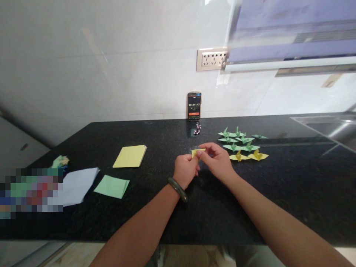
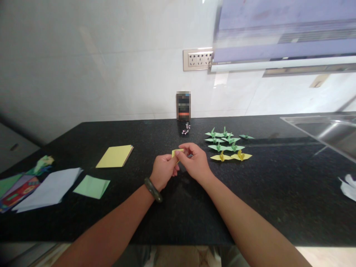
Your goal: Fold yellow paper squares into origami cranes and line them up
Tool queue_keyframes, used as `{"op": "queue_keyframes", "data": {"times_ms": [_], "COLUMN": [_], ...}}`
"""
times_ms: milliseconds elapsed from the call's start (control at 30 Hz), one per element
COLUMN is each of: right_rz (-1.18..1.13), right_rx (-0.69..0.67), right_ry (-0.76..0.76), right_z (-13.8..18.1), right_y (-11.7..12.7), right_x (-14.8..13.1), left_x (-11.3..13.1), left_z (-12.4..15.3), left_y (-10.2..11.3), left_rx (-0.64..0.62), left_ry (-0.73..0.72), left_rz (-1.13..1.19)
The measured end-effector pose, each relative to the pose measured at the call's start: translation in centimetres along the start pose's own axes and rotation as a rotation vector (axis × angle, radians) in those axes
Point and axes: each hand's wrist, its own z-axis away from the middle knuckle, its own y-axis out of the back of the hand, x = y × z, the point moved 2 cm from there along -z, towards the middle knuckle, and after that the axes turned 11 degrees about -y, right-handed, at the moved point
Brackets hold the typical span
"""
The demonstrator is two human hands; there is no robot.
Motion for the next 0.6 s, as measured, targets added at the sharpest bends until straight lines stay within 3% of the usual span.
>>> {"op": "queue_keyframes", "data": {"times_ms": [200,433,600], "right_rz": [0.002,-0.006,0.000], "right_rx": [0.011,-0.009,-0.015], "right_ry": [0.000,0.012,0.028], "right_z": [0.03,-0.19,-0.52], "right_y": [-0.05,0.08,0.44], "right_x": [0.35,0.45,0.68], "left_x": [-0.08,0.08,0.58], "left_z": [-0.10,-0.04,0.06], "left_y": [-0.07,0.11,0.11], "left_rx": [-0.001,0.089,-0.032], "left_ry": [-0.025,-0.079,-0.179], "left_rz": [-0.040,0.109,0.125]}}
